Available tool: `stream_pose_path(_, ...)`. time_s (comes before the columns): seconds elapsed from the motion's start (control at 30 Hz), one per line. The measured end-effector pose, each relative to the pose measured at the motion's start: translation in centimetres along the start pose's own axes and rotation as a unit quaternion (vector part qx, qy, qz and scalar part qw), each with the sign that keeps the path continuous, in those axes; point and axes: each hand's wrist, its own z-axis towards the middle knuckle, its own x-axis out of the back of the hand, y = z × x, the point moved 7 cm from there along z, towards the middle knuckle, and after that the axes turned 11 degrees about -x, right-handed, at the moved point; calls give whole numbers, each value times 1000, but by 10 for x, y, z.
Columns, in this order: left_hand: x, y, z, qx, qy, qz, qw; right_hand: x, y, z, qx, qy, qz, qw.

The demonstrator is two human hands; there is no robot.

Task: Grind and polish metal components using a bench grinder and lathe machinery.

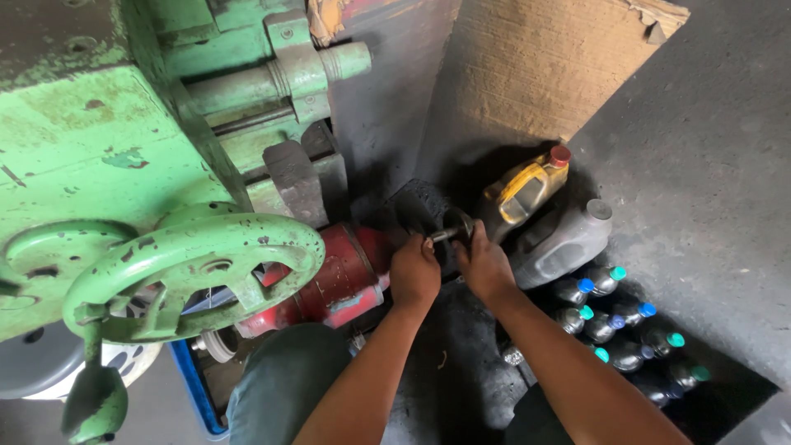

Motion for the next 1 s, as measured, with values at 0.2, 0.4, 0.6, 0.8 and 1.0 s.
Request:
stream_pose_path(0.2,-17,-6,-20,-30,0,43,999,15,11,-9,20,-89,73,993)
stream_pose_path(0.4,-49,-33,-42,118,-172,47,977,0,38,-25,-39,-205,93,973)
stream_pose_path(0.6,-84,-91,-58,204,-144,24,968,-6,26,-37,23,-103,40,994)
stream_pose_path(0.8,-112,-145,-62,183,-131,80,971,-19,21,-33,0,-127,36,991)
stream_pose_path(1.0,-107,-148,-62,245,-96,26,964,-16,7,-24,-32,-156,21,987)
